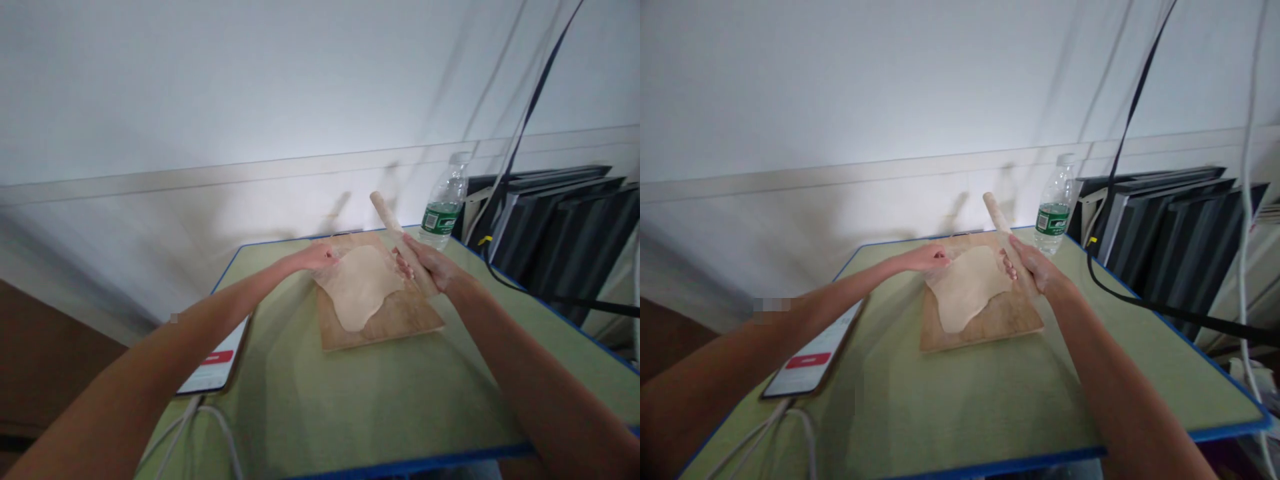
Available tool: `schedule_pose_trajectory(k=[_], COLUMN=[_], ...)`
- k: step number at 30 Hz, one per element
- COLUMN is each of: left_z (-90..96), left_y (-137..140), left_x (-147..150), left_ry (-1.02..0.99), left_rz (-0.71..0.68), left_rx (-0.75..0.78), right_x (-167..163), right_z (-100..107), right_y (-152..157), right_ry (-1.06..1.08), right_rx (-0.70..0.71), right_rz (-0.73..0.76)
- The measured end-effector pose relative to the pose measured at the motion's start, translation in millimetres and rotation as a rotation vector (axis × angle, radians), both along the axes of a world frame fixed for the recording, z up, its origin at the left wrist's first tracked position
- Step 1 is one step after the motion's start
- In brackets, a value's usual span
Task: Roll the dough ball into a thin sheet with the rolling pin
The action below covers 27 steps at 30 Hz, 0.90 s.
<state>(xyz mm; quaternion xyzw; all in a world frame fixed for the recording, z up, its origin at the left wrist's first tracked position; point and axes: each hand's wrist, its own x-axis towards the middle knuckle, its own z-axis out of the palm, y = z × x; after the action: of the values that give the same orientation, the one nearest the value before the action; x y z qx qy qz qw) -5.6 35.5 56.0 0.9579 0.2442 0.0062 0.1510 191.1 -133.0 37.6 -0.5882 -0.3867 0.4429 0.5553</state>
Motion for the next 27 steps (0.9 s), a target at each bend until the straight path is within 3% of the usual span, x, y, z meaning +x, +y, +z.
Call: schedule_pose_trajectory(k=[3, 8, 12, 15, 19, 23, 27], left_z=[-3.8, 2.4, 8.7, 11.1, 16.3, 25.4, 33.8], left_y=[3, 4, 1, 0, -2, -8, -12], left_x=[2, 4, 4, 6, 8, 9, 12], left_ry=[-0.038, -0.015, -0.06, -0.094, 0.034, 0.082, 0.115], left_rz=[0.082, 0.105, 0.119, -0.003, -0.129, -0.091, 0.044], left_rx=[-0.101, -0.264, -0.2, -0.21, -0.301, -0.275, -0.293], right_x=[-3, -1, -1, -2, -1, -1, -4], right_z=[-8, -11, -9, -8, -7, -7, -6], right_y=[-13, -22, -25, -25, -24, -24, -23], right_ry=[0.221, 0.204, 0.213, 0.252, 0.358, 0.396, 0.453], right_rx=[0.065, 0.133, 0.156, 0.171, 0.176, 0.175, 0.164], right_rz=[0.148, 0.212, 0.246, 0.257, 0.236, 0.244, 0.225])
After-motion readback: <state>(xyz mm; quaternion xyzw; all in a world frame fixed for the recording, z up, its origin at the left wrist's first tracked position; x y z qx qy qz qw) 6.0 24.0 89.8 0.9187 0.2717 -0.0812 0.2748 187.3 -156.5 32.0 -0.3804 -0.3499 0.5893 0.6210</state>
